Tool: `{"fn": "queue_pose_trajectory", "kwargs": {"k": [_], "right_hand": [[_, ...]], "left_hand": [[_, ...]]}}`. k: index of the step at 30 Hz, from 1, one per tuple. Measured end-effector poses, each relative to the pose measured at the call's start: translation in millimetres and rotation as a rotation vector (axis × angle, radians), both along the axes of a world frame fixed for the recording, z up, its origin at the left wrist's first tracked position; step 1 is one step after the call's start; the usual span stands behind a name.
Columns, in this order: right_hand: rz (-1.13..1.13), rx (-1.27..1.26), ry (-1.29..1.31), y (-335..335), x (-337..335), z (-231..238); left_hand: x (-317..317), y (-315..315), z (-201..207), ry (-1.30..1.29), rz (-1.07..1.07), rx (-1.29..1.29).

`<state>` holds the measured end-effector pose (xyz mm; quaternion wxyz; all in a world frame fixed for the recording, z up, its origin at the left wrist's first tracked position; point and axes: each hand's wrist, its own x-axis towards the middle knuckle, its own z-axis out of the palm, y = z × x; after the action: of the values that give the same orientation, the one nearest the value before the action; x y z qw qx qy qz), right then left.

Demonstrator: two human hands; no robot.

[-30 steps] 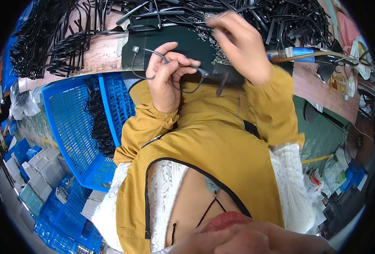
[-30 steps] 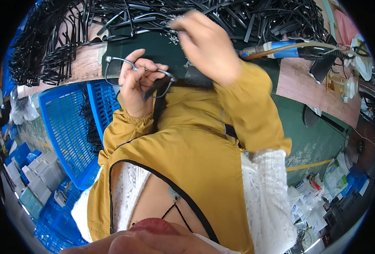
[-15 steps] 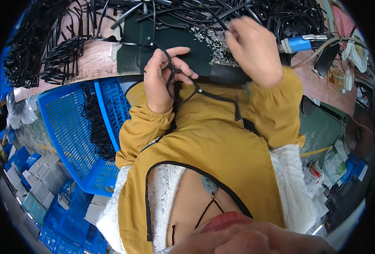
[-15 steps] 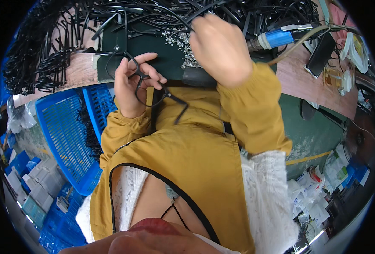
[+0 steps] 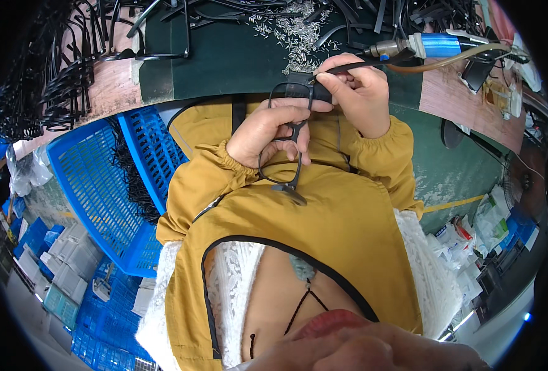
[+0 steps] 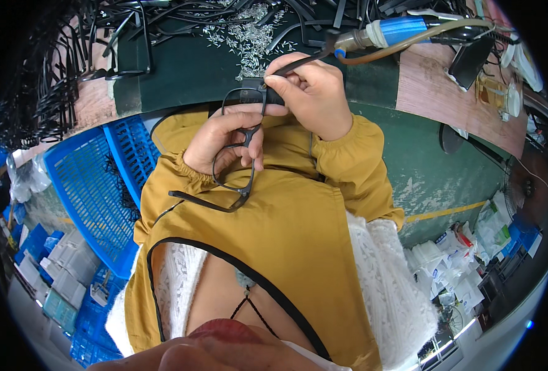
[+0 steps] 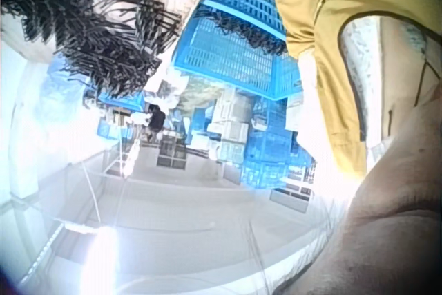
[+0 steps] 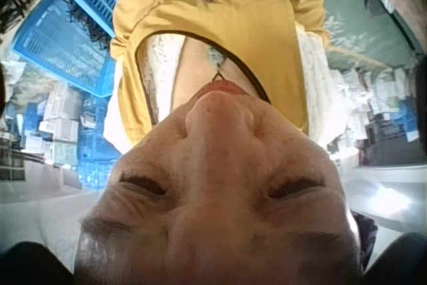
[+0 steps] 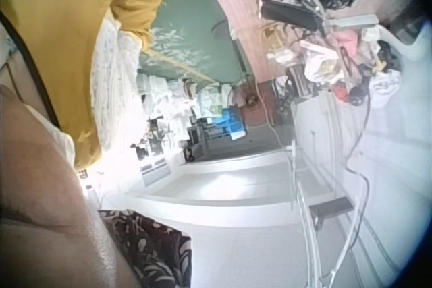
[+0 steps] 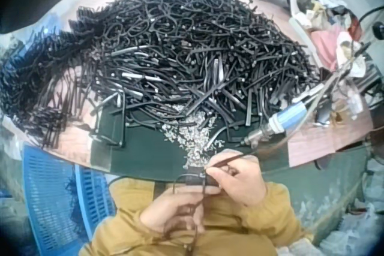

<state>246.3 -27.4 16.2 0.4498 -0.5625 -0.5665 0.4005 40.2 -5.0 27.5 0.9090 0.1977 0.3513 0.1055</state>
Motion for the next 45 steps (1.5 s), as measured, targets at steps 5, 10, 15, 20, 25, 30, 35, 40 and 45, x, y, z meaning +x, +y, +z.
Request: {"fn": "queue_pose_trajectory", "kwargs": {"k": [5, 10, 15, 20, 25, 30, 35, 40, 45], "right_hand": [[0.149, 0.238, -0.360, 14, 7, 1], [0.102, 0.195, -0.352, 10, 0, -1], [-0.070, 0.348, -0.116, -15, 8, 19], [-0.848, 0.727, 0.272, 15, 71, 17], [-0.478, 0.650, 0.665, 74, 87, 2], [-0.057, 0.393, 1.094, 86, 59, 9], [-0.238, 0.418, 0.961, 91, 53, 3], [-0.271, 0.416, 1.040, 75, 49, 4], [-0.015, 0.379, 0.899, 27, 14, 13]], "left_hand": [[9, -2, 6, 0.054, -0.014, 0.126], [5, 0, 3, 0.000, 0.023, -0.023], [-9, 12, 12, -0.059, 0.071, 0.119], [8, 18, 23, 0.004, 0.178, 0.317], [18, 18, 22, -0.059, 0.162, 0.305], [-8, 16, 15, -0.102, 0.305, 0.192], [0, 2, 8, -0.039, 0.269, -0.011], [17, -19, 7, 0.096, 0.035, -0.358], [23, -26, -3, 0.110, 0.140, -0.408]]}}
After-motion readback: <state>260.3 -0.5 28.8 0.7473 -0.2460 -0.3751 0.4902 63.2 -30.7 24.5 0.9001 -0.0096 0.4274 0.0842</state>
